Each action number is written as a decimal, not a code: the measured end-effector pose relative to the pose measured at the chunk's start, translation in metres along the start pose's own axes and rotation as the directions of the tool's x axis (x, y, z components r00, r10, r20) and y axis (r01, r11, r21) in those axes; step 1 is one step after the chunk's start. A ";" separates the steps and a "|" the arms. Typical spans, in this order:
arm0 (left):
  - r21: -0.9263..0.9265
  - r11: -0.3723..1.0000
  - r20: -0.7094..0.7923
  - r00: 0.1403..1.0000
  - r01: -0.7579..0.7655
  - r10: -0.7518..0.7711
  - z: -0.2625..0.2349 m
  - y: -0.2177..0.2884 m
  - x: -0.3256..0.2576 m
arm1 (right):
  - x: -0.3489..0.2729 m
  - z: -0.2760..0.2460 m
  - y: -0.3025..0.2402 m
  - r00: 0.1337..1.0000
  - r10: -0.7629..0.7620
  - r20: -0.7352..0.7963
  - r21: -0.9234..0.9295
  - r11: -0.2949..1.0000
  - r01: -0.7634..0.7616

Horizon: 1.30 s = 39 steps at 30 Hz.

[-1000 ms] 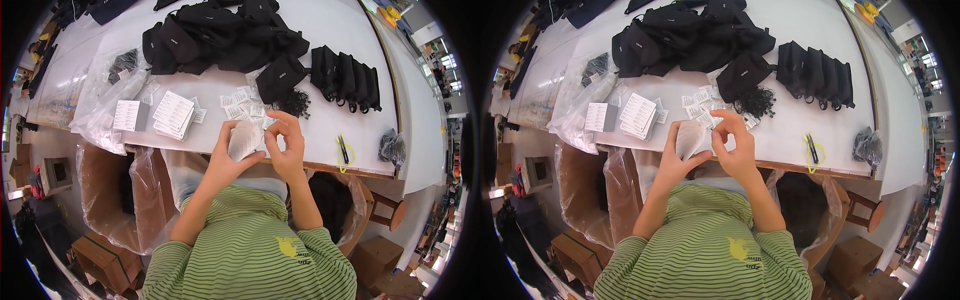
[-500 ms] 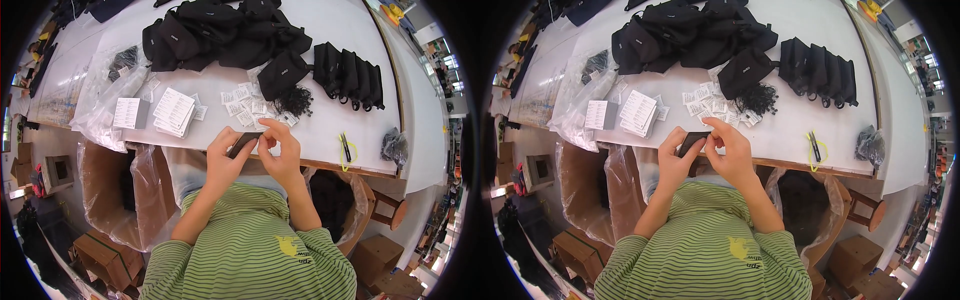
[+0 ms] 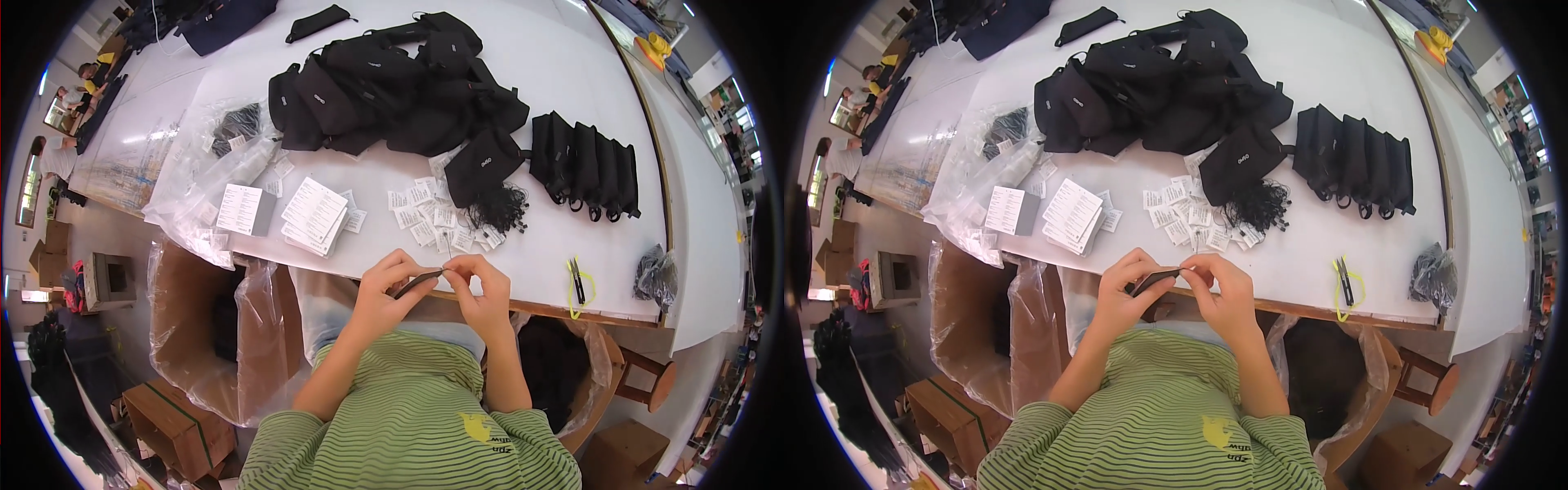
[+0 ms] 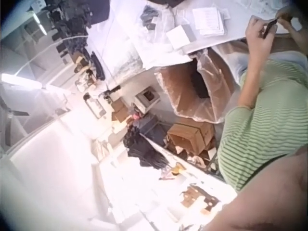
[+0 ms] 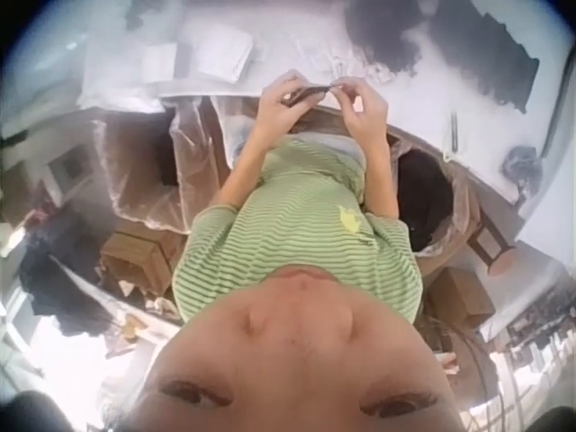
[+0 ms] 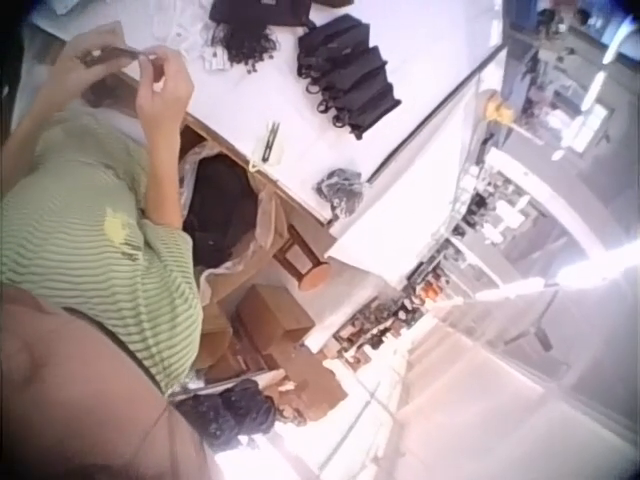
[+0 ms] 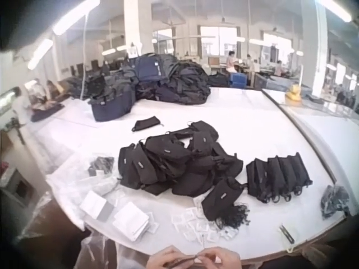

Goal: Putting small white packets and instruction cards into black fabric pouches.

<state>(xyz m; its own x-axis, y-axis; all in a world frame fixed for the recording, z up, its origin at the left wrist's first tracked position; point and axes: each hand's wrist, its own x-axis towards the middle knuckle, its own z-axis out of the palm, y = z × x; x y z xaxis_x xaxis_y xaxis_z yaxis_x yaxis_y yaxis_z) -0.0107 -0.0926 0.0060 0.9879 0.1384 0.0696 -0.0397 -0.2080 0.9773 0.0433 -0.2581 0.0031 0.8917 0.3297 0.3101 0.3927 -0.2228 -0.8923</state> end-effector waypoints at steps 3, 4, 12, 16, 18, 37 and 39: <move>-0.160 0.985 0.106 0.993 0.058 -0.041 -0.005 -0.012 0.003 | -0.002 -0.003 -0.001 0.995 0.092 0.050 0.028 0.995 -0.094; -0.286 0.958 0.115 0.992 -0.008 0.043 -0.006 -0.015 0.005 | -0.002 -0.006 0.001 0.988 0.118 0.104 0.066 0.990 -0.125; -0.244 0.923 0.385 0.903 0.298 -0.190 -0.016 -0.036 0.007 | -0.003 -0.004 0.004 0.943 0.115 0.312 0.073 0.987 -0.144; -0.173 0.946 0.372 0.908 0.273 -0.194 -0.016 -0.032 0.010 | -0.006 -0.004 0.008 0.932 0.191 0.309 0.090 0.969 -0.228; -0.156 0.948 0.368 0.907 0.279 -0.206 -0.014 -0.029 0.010 | -0.007 -0.005 0.008 0.918 0.240 0.315 0.086 0.956 -0.279; 0.470 0.859 -0.085 0.959 -0.201 0.271 0.062 -0.077 0.162 | -0.021 -0.040 0.026 0.869 0.436 0.235 0.573 0.659 -0.486; 0.493 0.860 -0.074 0.979 -0.130 0.191 0.063 -0.074 0.168 | -0.026 -0.042 0.028 0.869 0.437 0.232 0.576 0.658 -0.485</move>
<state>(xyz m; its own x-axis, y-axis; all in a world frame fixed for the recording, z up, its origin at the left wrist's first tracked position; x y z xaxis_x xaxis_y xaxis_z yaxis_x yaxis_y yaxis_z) 0.1681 -0.1148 -0.0667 0.9483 0.1676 0.2697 -0.0892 -0.6746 0.7328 0.0407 -0.3115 -0.0159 0.8942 0.4024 -0.1962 -0.3033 0.2220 -0.9267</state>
